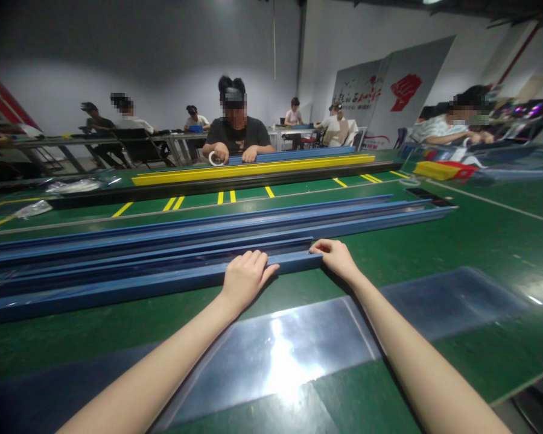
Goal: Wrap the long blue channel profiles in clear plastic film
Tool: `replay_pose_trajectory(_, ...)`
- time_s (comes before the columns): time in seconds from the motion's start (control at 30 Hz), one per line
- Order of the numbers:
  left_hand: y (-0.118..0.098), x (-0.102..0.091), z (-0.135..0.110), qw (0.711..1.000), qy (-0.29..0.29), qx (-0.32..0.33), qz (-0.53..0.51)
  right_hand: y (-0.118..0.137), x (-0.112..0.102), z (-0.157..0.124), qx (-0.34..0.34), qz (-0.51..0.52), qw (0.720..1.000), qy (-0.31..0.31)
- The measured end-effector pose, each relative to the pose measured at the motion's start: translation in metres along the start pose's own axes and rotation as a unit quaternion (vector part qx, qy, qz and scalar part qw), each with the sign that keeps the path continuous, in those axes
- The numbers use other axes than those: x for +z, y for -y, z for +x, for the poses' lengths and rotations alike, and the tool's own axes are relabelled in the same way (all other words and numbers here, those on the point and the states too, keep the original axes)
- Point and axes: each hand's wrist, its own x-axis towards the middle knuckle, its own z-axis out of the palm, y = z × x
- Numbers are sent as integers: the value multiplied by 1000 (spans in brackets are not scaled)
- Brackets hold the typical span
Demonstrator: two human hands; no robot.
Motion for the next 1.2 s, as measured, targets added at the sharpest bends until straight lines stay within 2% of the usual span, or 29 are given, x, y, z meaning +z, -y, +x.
replay_pose_trajectory(0.23,0,0,-1,1000,-19,-2,0,3,0,-1,3,3,1000,-18)
replay_pose_trajectory(0.43,-1,0,-1,1000,-24,-5,-4,11,-6,-2,48,28,998,-43)
replay_pose_trajectory(0.5,-1,0,-1,1000,-19,-7,-7,17,-7,-4,41,40,997,-57)
replay_pose_trajectory(0.6,-1,-1,-1,1000,-6,-9,-10,30,-6,-10,-4,17,997,-73)
replay_pose_trajectory(0.7,-1,-3,-1,1000,11,-11,-12,47,-1,-20,-82,-81,991,-68)
replay_pose_trajectory(0.8,-1,-4,-1,999,28,-13,-16,58,10,-29,-177,-186,966,-27)
replay_pose_trajectory(0.93,-2,-6,0,998,50,-21,-15,64,27,-37,-253,-273,928,-4)
replay_pose_trajectory(1.07,-3,-11,3,996,80,-26,-14,63,38,-39,-302,-339,891,2)
replay_pose_trajectory(1.2,-2,-18,6,991,131,-29,-18,61,39,-37,-313,-348,884,4)
